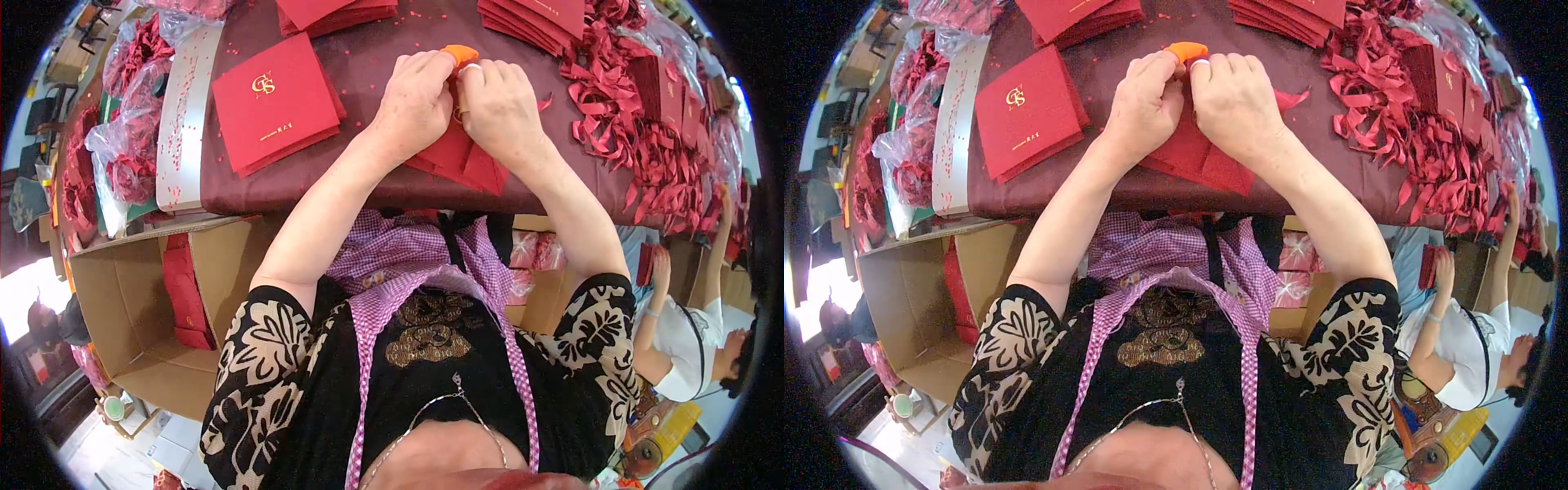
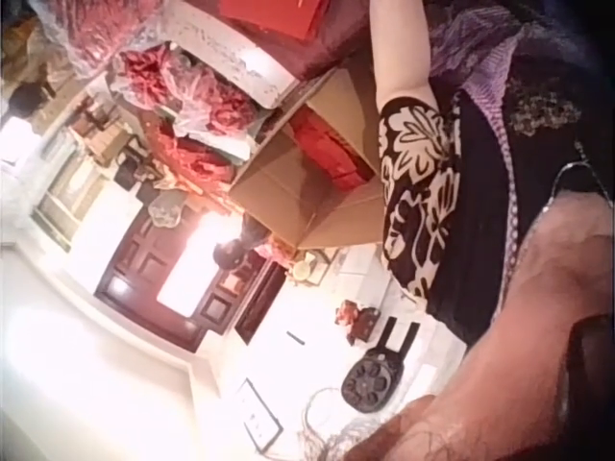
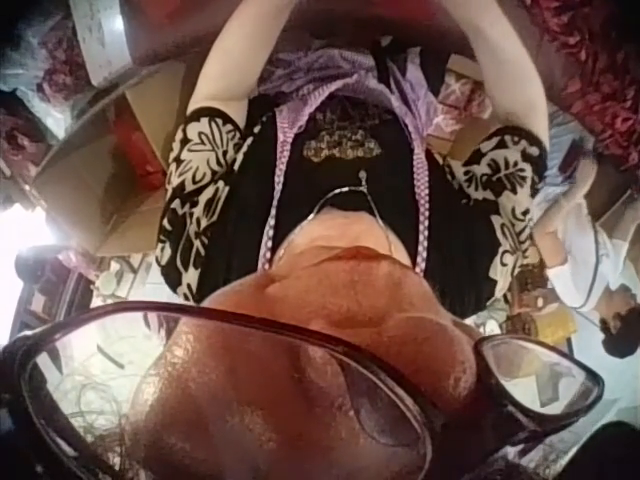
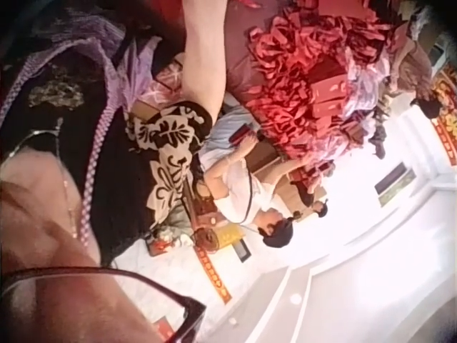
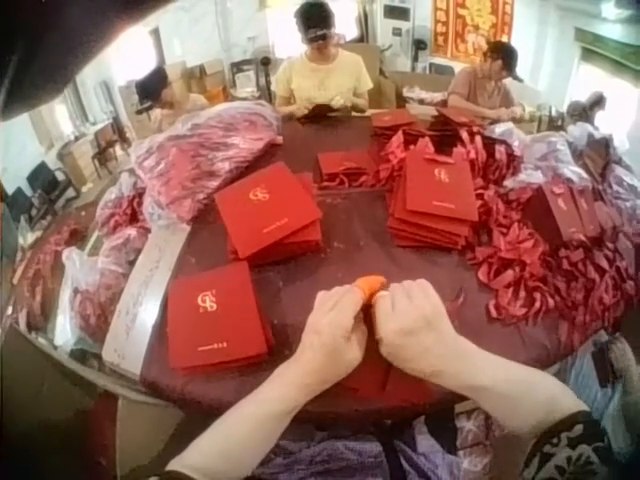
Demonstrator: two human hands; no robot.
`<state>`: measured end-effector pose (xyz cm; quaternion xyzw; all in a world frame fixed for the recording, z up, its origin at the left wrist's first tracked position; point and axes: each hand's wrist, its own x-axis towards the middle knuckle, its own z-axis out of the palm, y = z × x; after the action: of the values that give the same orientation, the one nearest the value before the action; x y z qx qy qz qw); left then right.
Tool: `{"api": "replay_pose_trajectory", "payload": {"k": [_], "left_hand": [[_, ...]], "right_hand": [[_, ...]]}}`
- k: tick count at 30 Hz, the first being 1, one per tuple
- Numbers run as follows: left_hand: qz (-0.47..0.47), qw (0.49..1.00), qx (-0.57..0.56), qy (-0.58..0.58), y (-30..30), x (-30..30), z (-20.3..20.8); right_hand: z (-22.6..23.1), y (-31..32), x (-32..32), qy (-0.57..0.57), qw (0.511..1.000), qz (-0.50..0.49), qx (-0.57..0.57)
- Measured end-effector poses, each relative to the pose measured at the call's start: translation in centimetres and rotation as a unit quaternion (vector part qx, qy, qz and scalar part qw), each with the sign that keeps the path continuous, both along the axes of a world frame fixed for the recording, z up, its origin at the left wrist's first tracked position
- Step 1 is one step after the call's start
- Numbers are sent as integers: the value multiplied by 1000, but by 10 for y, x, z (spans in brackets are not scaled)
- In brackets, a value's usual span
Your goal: The person assembles red gift bags by hand, threading a ribbon through the holes of each bag, tying the ribbon into a bow, and placing the finished bags onto a stack.
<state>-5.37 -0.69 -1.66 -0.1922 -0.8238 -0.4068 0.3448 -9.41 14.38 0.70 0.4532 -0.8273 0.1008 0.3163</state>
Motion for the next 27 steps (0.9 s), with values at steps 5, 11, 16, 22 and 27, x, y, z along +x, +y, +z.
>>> {"api": "replay_pose_trajectory", "payload": {"k": [5, 11, 16, 22, 27], "left_hand": [[-3, 1000, 23, -20, -1, -3, -6], [-17, 1000, 3, -23, -1, -1, -6], [-19, 1000, 11, -19, -2, -2, -8], [-23, 998, 40, -49, 0, -1, -11], [-26, 998, 35, -40, 2, -1, -9]], "right_hand": [[1, 5, -3, -262, 961, -45, -83], [13, 10, -3, -333, 937, -85, -54], [8, 8, 7, -59, 996, -30, 60], [4, 16, -12, -421, 892, -60, -151], [-2, 15, 0, -245, 965, -47, -83]]}}
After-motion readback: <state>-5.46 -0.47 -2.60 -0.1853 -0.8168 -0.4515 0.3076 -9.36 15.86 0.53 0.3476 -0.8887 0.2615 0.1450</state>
